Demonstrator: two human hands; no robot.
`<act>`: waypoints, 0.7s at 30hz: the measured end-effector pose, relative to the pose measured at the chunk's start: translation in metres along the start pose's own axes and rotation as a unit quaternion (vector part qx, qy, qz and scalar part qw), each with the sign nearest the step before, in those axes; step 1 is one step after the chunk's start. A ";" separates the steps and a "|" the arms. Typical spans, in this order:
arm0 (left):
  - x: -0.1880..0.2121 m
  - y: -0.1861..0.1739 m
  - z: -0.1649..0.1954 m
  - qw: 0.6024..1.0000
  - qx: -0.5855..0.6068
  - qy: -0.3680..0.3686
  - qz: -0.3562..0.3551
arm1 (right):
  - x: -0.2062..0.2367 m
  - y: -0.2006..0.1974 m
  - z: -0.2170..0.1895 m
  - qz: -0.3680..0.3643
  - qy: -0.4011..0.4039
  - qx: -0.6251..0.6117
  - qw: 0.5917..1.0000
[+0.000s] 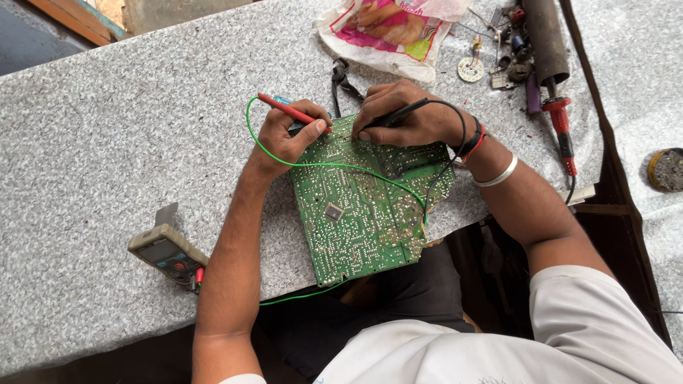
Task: The person tests a green circuit board on a workbench, holding multimeter probe leads in both hands and touching them to different points on the board while a digital multimeter sits beside it. They reposition the board and probes repeatedly to check various components across the board surface.
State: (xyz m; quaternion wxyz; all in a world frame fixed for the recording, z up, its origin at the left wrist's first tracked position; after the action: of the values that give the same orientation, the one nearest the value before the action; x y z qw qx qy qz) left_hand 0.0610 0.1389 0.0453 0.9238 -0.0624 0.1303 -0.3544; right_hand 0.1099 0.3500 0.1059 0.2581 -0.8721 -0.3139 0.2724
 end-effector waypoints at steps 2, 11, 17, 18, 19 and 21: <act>0.000 0.001 0.000 1.000 0.001 0.001 0.000 | 0.000 0.000 -0.001 -0.003 0.003 0.000 1.000; 0.000 0.001 0.000 1.000 0.002 0.004 -0.002 | 0.000 0.000 -0.002 -0.001 -0.006 -0.011 1.000; -0.001 0.000 0.001 1.000 -0.002 0.006 -0.002 | -0.001 0.000 0.000 0.006 0.001 -0.004 1.000; -0.001 0.000 0.002 1.000 0.000 0.006 -0.003 | -0.001 0.001 0.001 0.003 0.002 -0.004 1.000; -0.001 0.001 0.002 1.000 0.001 0.005 -0.004 | -0.001 0.001 0.001 0.000 0.003 -0.003 1.000; -0.001 0.001 0.002 1.000 0.007 -0.004 -0.004 | -0.001 0.001 0.001 -0.001 0.002 -0.006 1.000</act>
State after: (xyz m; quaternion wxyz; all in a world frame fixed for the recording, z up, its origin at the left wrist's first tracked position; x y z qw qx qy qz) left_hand 0.0618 0.1405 0.0472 0.9233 -0.0580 0.1236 -0.3590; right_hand 0.1090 0.3495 0.1050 0.2541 -0.8738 -0.3161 0.2684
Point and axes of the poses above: each hand's wrist, its own x-axis away from the middle knuckle, its own y-axis out of the palm, z = x × y, the point moved 5 cm from there along -x, towards the middle knuckle, and after that the axes turned 1 degree about y, right-handed, at the moved point
